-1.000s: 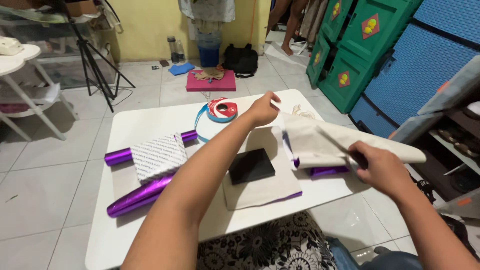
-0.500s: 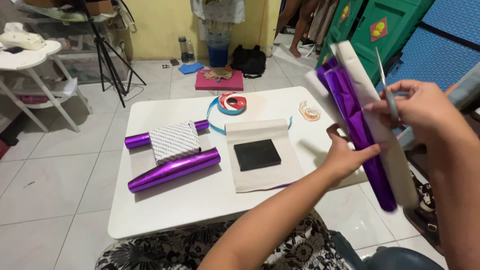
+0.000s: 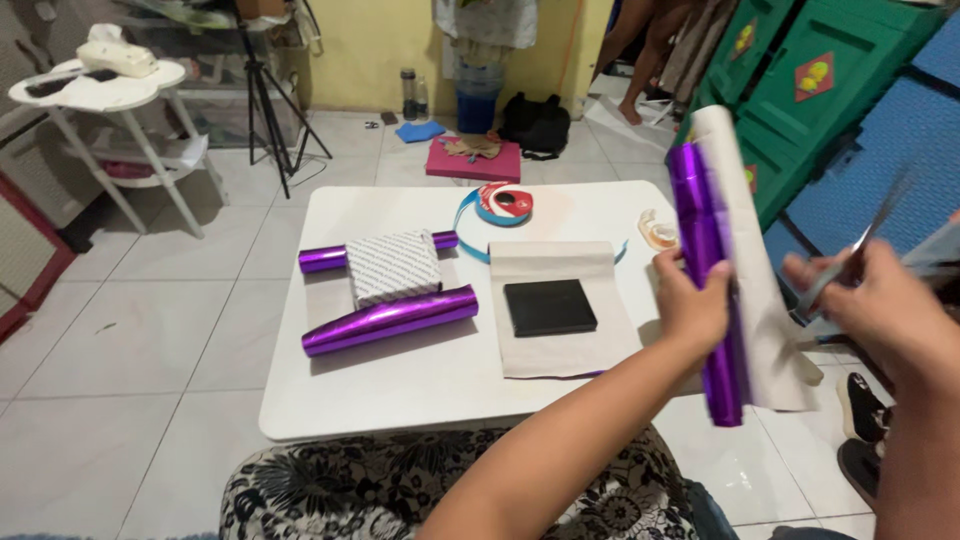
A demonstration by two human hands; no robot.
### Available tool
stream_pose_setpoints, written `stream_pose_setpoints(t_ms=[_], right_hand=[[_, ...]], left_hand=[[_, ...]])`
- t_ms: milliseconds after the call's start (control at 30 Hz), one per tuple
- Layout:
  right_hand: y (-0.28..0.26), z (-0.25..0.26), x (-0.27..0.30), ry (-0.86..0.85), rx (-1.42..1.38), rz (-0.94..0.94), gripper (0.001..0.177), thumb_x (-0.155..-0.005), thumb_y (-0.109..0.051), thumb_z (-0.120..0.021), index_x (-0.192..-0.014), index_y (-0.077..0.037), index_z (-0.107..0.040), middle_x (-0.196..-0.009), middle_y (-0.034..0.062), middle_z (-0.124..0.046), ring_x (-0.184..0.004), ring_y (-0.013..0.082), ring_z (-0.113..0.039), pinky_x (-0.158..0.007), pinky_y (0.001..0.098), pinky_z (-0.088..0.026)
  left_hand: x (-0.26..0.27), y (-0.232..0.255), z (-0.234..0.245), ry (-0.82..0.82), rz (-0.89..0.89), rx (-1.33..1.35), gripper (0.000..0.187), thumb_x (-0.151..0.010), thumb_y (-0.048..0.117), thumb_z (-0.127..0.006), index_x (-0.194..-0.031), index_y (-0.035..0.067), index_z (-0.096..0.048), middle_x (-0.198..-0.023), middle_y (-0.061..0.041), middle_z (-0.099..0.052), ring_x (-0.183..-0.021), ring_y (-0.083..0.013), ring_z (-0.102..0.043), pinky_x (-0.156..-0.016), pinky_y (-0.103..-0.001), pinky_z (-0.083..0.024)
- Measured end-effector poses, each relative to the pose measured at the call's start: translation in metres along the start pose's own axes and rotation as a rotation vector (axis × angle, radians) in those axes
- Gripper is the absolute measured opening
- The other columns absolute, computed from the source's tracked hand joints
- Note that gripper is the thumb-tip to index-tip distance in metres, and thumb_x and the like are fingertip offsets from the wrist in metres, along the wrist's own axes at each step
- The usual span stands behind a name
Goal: The person cuts a sheet of white wrapping paper from a roll using scissors, then wraps a small black box with purple metallic paper. They fold the paper around the box and secure it with clear tape, completing the wrapping process.
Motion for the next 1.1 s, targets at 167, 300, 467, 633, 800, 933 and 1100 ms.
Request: stream_pose_setpoints(t_ms=[167, 300, 467, 633, 800, 933, 1100], right_hand=[[0.044, -0.04, 0.035, -0.189, -0.206, -0.258, 0.047, -0.09, -0.024, -0.086, -0.118, -0.004, -0.054, -0.079, 0.0078, -0.055, -0.055, 0.0213, -0.049, -0.041, 0.0379, -0.037], [0.036, -0.043, 0.042, -0.09, -0.327, -0.168, 0.061, -0.083, -0.008, -0.086, -0.128, -0.013, -0.045, -0.082, 0.007, -0.054, -0.058, 0.017, -0.052, -0.047, 0.0331, -0.041], [0.031, -0.058, 0.042, -0.045, -0.567, -0.139, 0.053, -0.079, -0.001, -0.078, -0.116, -0.014, -0.043, -0.089, 0.0054, -0.058, -0.067, 0.0175, -0.065, -0.054, 0.0332, -0.054], [0.04, -0.073, 0.031, -0.079, -0.686, -0.163, 0.054, -0.084, -0.003, -0.079, -0.126, -0.014, -0.046, -0.095, 0.0086, -0.059, -0.073, 0.0205, -0.065, -0.053, 0.0339, -0.053], [0.054, -0.057, 0.004, 0.009, -0.634, -0.129, 0.058, -0.084, -0.005, -0.08, -0.131, -0.007, -0.046, -0.105, 0.0119, -0.062, -0.083, 0.0245, -0.068, -0.062, 0.0369, -0.058], [0.092, -0.045, -0.004, 0.075, -0.405, -0.361, 0.063, -0.081, -0.009, -0.08, -0.134, -0.006, -0.047, -0.102, 0.0172, -0.064, -0.086, 0.0296, -0.068, -0.062, 0.0436, -0.058], [0.116, -0.065, 0.015, 0.037, -0.126, -0.454, 0.065, -0.081, -0.022, -0.086, -0.133, -0.003, -0.051, -0.097, 0.0212, -0.067, -0.084, 0.0282, -0.069, -0.068, 0.036, -0.047]], left_hand=[[-0.012, -0.032, -0.053, -0.034, 0.196, 0.345, 0.047, -0.098, 0.031, -0.065, -0.132, 0.002, -0.05, -0.117, -0.02, -0.065, -0.105, -0.0348, -0.066, -0.093, -0.046, -0.05], [-0.038, -0.055, -0.082, -0.256, 0.324, 0.717, 0.044, -0.099, 0.031, -0.065, -0.127, -0.002, -0.06, -0.116, -0.02, -0.065, -0.101, -0.0305, -0.063, -0.092, -0.045, -0.051], [-0.048, 0.015, -0.01, -0.048, -0.33, -0.202, 0.033, -0.091, 0.019, -0.075, -0.118, 0.001, -0.07, -0.112, -0.02, -0.066, -0.106, -0.0314, -0.061, -0.095, -0.043, -0.049], [-0.002, 0.106, 0.1, -0.134, -0.481, 0.084, 0.02, -0.097, 0.019, -0.068, -0.106, 0.004, -0.058, -0.094, -0.007, -0.059, -0.082, -0.0177, -0.057, -0.077, -0.031, -0.049], [0.103, 0.19, 0.162, -0.729, -0.677, -0.313, 0.021, -0.097, 0.018, -0.07, -0.1, 0.003, -0.055, -0.084, -0.007, -0.056, -0.074, -0.0182, -0.054, -0.074, -0.031, -0.046], [0.115, 0.193, 0.171, -0.923, -0.543, -0.772, 0.023, -0.095, 0.021, -0.07, -0.102, 0.003, -0.057, -0.087, -0.008, -0.058, -0.078, -0.0196, -0.056, -0.078, -0.033, -0.046], [0.113, 0.199, 0.197, -0.9, -0.449, -0.986, 0.027, -0.094, 0.024, -0.072, -0.105, 0.004, -0.058, -0.092, -0.008, -0.06, -0.083, -0.0213, -0.057, -0.083, -0.035, -0.045]])
Point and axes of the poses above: each hand's wrist, its own x-axis away from the middle knuckle, its own z-axis out of the back of the hand, y = z × x, the point moved 10 cm from there along -x, towards the middle knuckle
